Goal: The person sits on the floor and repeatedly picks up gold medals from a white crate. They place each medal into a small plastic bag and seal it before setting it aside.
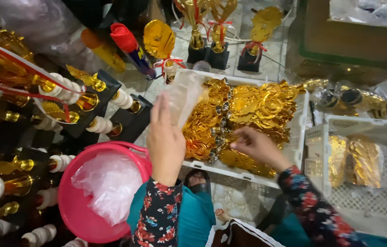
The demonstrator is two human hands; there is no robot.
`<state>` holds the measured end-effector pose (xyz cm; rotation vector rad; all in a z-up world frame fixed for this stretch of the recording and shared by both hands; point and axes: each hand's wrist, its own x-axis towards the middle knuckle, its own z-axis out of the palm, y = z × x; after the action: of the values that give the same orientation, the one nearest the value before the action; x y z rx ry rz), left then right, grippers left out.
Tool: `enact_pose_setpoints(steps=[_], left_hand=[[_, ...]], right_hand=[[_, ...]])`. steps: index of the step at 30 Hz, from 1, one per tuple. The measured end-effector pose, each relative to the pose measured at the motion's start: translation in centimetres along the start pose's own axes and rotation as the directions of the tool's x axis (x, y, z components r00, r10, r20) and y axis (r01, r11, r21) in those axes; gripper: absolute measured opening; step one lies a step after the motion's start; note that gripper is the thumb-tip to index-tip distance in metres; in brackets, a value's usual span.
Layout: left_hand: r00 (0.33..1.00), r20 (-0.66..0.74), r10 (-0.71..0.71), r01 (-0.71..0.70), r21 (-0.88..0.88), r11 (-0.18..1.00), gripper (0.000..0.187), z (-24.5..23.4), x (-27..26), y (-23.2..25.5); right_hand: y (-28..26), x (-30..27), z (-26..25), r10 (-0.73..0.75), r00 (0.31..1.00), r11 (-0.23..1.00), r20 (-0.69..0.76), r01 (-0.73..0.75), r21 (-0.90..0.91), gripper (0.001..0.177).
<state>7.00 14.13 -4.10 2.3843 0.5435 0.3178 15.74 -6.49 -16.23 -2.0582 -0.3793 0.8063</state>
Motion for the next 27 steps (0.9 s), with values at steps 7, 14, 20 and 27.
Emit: enact_pose_setpoints(steps=[7,14,20,27], left_hand=[[0.983,-0.181,-0.007,-0.022,-0.158,0.987,0.069,0.6,0.3,-2.0],[0.98,-0.201,0.008,-0.043,-0.171,0.984,0.066,0.4,0.6,-2.9],[0.941,-0.33,0.068,-0.138,-0.192,0.972,0.052,0.5,0.7,-3.3],[0.967,-0.193,0.167,-0.178,-0.041,0.983,0.035,2.7,1.1,-3.0]], right_hand=[[7.4,6.8,9.3,-0.04,0.999,0.912,-0.002,0.036,-0.409,0.048],[8.0,7.2,9.6,-0.124,0.988,0.901,-0.091,0.074,-0.427,0.045],[4.7,2.2,2.0,-0.411,0.863,0.887,-0.295,0.303,-0.349,0.042],[-4.2,-7.5,-6.7,-0.304,0.729,0.946,-0.614,0.307,-0.105,0.038]])
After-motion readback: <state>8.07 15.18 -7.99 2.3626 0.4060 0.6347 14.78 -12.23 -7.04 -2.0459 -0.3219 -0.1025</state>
